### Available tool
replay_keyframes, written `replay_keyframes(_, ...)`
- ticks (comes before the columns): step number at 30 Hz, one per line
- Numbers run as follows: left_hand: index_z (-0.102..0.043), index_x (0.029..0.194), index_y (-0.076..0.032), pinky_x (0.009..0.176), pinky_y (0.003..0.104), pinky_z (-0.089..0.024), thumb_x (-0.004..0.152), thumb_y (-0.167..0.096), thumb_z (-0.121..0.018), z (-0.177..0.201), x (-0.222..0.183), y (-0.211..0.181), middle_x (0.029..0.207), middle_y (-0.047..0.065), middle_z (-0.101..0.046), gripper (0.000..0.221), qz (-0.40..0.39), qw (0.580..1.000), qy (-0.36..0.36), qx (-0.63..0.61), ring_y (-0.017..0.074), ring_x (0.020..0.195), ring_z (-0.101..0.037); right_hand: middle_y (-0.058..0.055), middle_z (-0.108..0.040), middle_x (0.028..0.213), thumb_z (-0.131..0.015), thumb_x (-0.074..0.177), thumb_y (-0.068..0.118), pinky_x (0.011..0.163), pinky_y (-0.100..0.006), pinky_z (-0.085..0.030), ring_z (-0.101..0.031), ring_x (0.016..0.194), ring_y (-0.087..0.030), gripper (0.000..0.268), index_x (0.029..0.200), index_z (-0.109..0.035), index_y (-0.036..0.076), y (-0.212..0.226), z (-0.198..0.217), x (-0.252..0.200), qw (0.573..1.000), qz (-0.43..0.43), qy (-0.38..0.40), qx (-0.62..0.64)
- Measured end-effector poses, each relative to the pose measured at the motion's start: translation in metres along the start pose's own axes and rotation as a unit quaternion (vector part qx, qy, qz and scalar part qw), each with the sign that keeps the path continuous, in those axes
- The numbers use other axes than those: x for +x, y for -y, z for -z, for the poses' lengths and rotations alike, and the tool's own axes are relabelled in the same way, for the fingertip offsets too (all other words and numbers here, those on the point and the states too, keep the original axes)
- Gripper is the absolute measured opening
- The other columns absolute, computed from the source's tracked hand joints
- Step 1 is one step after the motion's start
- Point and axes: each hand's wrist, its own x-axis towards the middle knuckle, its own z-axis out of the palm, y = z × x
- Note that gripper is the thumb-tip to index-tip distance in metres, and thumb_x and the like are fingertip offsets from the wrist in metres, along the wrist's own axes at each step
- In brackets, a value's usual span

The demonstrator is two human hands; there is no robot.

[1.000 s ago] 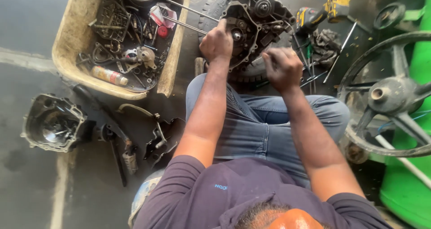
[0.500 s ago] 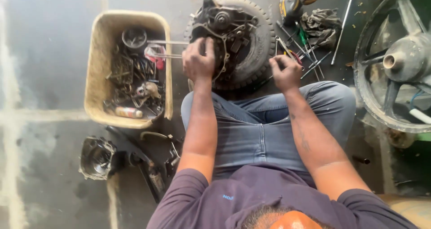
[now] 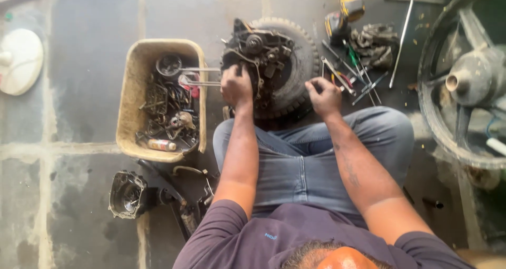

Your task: Repairing or assembling a motorcycle engine while sitting on the floor.

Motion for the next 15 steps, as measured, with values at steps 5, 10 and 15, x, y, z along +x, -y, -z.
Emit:
replay_keyframes(5, -0.079, 0.092, -0.015, 0.074, 0.042, -0.058, 0.081, -0.034, -0.085, -0.005, -0.004, 0.004, 0.097, 0.002, -0.076, 0.023, 0.015, 1.0, -0.016, -0.014, 0.0277, 0.088, -0.073, -0.008, -0.075, 0.079, -0.079, 0.091, 0.032, 0.06, -0.035, -0.052, -0.067, 0.059, -0.019, 0.021, 0.098, -0.079, 0.012, 0.005, 0.001, 0.0, 0.997, -0.068, 0.029, -0.004)
replay_keyframes(10, -0.08, 0.088, -0.016, 0.073, 0.041, -0.057, 0.082, -0.033, -0.083, -0.005, -0.002, 0.003, 0.096, -0.001, -0.076, 0.018, -0.001, 1.0, -0.005, 0.011, 0.0251, 0.089, -0.071, -0.007, -0.075, 0.076, -0.078, 0.092, 0.034, 0.062, -0.034, -0.053, -0.067, 0.059, -0.018, 0.023, 0.098, -0.079, 0.012, -0.002, -0.003, 0.0, 0.997, -0.069, 0.044, -0.019)
replay_keyframes(15, -0.079, 0.088, -0.014, 0.077, 0.04, -0.057, 0.083, -0.03, -0.083, -0.015, -0.001, 0.012, 0.096, 0.0, -0.076, 0.017, -0.021, 1.0, -0.003, 0.0, 0.0256, 0.089, -0.07, -0.007, -0.075, 0.075, -0.077, 0.092, 0.035, 0.062, -0.034, -0.054, -0.068, 0.06, -0.017, 0.024, 0.098, -0.079, 0.013, 0.001, -0.004, -0.002, 0.994, -0.083, 0.062, -0.021)
